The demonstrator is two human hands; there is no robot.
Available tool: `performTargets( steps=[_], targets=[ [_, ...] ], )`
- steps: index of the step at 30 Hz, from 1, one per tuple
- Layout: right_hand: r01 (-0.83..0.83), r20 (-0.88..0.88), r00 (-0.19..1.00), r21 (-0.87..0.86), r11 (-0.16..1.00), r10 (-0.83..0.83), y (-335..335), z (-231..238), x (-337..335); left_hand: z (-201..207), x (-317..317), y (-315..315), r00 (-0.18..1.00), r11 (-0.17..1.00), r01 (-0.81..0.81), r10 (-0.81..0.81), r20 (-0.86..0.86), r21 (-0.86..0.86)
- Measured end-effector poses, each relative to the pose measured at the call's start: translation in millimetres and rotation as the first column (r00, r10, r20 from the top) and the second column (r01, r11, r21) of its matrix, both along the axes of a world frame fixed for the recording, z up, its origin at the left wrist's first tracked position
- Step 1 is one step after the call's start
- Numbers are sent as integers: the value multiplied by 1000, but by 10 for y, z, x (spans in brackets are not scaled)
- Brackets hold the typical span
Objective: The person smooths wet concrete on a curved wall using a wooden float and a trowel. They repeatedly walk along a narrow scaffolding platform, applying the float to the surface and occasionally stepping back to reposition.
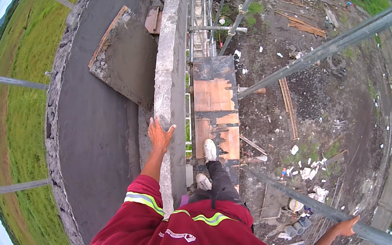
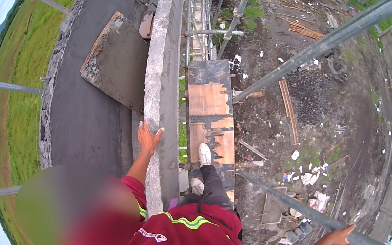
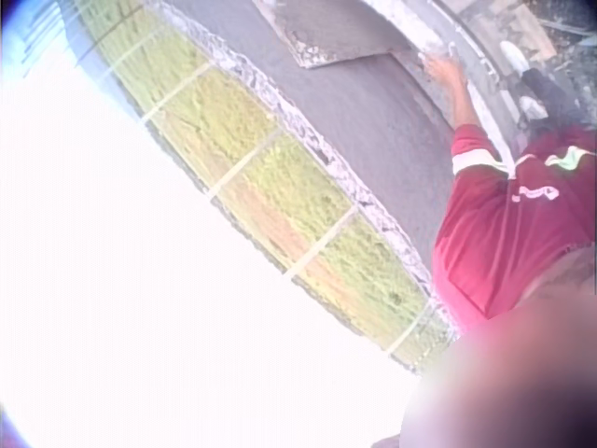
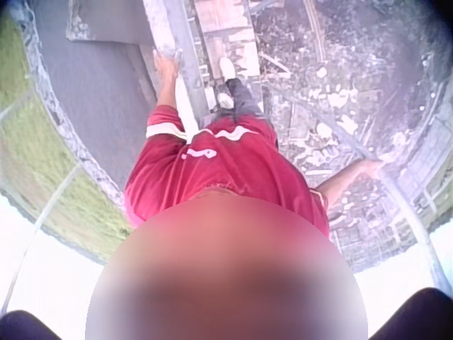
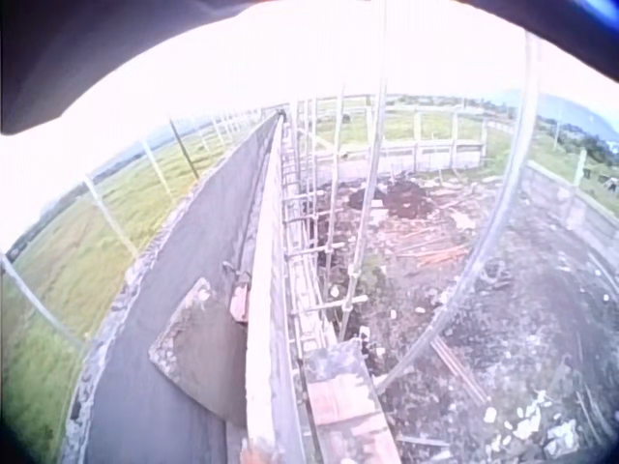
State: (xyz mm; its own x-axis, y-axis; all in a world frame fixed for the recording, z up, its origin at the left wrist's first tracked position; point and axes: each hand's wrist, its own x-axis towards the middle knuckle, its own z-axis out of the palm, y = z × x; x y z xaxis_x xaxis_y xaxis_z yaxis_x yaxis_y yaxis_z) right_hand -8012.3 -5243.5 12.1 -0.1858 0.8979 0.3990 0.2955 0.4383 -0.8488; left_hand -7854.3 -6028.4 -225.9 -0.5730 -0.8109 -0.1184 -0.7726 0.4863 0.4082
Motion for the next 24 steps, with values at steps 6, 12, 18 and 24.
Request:
performTargets(
  steps=[6,12,18,24],
  targets=[
    [-67,-16,998,84,994,68,-107,12,-51,-128,648,450,993,996,-86,86,85,-14],
    [-185,-130,973,63,981,192,-167,13,-45,-186,813,618,995,992,-100,99,-20,-78],
    [-200,-207,953,127,972,223,-302,45,-117,-261,764,686,986,988,-130,137,93,-79],
    [-228,-243,936,135,964,256,-423,108,-121,-217,728,691,984,985,-139,149,101,-104]
  ],
)
